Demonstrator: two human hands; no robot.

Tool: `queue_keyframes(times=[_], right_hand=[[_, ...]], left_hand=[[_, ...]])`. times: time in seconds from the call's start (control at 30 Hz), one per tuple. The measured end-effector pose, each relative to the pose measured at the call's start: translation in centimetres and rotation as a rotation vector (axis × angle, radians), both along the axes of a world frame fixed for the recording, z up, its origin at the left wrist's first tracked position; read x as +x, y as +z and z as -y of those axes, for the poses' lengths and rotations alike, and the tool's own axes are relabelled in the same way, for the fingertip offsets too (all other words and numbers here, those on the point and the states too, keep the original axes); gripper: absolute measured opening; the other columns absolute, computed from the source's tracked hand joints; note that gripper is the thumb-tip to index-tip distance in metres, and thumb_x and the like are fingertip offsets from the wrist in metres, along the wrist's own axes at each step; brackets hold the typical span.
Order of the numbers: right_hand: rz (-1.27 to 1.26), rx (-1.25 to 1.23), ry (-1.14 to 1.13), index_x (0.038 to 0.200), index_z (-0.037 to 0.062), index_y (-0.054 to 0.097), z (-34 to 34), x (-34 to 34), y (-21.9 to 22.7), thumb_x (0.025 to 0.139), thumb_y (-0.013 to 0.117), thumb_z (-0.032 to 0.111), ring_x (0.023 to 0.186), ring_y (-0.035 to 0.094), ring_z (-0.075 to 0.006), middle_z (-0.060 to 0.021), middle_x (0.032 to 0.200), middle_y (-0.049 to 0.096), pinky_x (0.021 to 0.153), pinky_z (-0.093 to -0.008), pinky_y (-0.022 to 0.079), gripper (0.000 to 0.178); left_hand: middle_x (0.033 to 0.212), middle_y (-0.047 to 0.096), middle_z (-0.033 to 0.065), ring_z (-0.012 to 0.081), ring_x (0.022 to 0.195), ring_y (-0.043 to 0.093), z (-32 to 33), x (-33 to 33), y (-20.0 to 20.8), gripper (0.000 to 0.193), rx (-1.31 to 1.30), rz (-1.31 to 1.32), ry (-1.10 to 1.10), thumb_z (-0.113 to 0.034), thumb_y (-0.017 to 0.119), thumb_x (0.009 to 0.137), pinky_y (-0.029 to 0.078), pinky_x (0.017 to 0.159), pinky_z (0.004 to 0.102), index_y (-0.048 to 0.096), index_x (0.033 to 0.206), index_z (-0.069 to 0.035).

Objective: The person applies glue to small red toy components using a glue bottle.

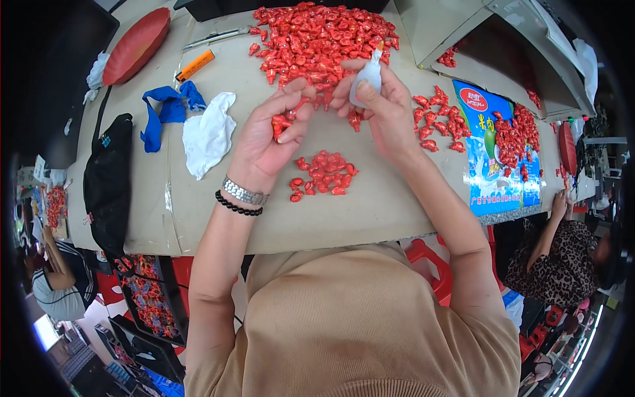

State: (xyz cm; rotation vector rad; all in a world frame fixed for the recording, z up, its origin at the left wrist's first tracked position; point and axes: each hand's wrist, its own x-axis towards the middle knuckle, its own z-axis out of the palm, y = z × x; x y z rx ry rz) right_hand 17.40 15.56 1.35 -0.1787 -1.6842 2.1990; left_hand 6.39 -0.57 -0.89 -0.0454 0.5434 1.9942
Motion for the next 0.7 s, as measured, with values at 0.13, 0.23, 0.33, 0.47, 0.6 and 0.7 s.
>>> queue_keyframes(times=[0.13, 0.23, 0.33, 0.47, 0.6, 0.7], right_hand=[[0.0, -0.005, -0.036, 0.122, -0.0007, 0.047, -0.4, 0.0, -1.0, 0.091, 0.056, 0.025, 0.078, 0.062, -0.0189, -0.0112, 0.089, 0.062, 0.066, -0.0289, 0.05, 0.041], [-0.011, 0.024, -0.015, 0.126, 0.0004, 0.045, -0.6, 0.1, -1.3, 0.09, 0.055, 0.022, 0.077, 0.062, -0.0159, -0.0086, 0.092, 0.061, 0.06, -0.0243, 0.046, 0.043], [0.001, 0.108, -0.002, 0.131, 0.0008, 0.042, -0.5, 0.5, -1.5, 0.089, 0.055, 0.017, 0.075, 0.061, -0.0132, -0.0066, 0.097, 0.057, 0.054, -0.0203, 0.042, 0.047], [-0.047, 0.194, -0.08, 0.137, -0.0014, 0.037, -0.4, 1.0, -1.2, 0.089, 0.054, 0.012, 0.078, 0.061, -0.0137, -0.0069, 0.103, 0.051, 0.057, -0.0232, 0.047, 0.053], [-0.04, 0.141, -0.095, 0.138, -0.0009, 0.034, -0.7, 1.7, -0.5, 0.088, 0.057, 0.011, 0.075, 0.06, -0.0169, -0.0098, 0.094, 0.059, 0.067, -0.0288, 0.052, 0.057], [-0.084, 0.161, -0.093, 0.138, -0.0022, 0.033, -0.8, 1.6, -0.8, 0.088, 0.057, 0.011, 0.075, 0.061, -0.0176, -0.0102, 0.094, 0.06, 0.066, -0.0295, 0.052, 0.057]], left_hand=[[0.112, 0.057, 0.013, 0.0087, 0.064, 0.048, 0.0, 0.7, -0.9, 0.031, 0.099, 0.017, -0.033, -0.016, 0.051, 0.093, 0.035, 0.04, 0.0157, 0.049, 0.12, 0.001], [0.108, 0.059, 0.01, 0.0083, 0.06, 0.046, 0.0, 1.6, -0.9, 0.037, 0.08, 0.009, -0.049, -0.029, 0.051, 0.095, 0.032, 0.039, 0.0171, 0.05, 0.118, 0.0], [0.099, 0.062, 0.0051, 0.0087, 0.057, 0.045, 0.1, 2.3, -0.9, 0.045, 0.102, -0.048, -0.074, -0.041, 0.05, 0.093, 0.03, 0.038, 0.0188, 0.052, 0.117, -0.003], [0.094, 0.059, 0.0032, 0.008, 0.058, 0.042, -0.1, 2.9, -1.1, 0.04, 0.114, -0.115, -0.034, -0.041, 0.047, 0.093, 0.032, 0.037, 0.0183, 0.054, 0.114, -0.008], [0.089, 0.06, 0.0024, 0.0081, 0.056, 0.042, 0.0, 2.9, -0.5, 0.033, 0.06, -0.115, -0.008, -0.036, 0.052, 0.093, 0.032, 0.038, 0.018, 0.056, 0.11, -0.008], [0.089, 0.062, 0.0028, 0.0085, 0.055, 0.044, 0.1, 2.8, -0.3, 0.028, 0.04, -0.132, -0.045, -0.028, 0.058, 0.091, 0.029, 0.038, 0.0185, 0.056, 0.109, -0.007]])
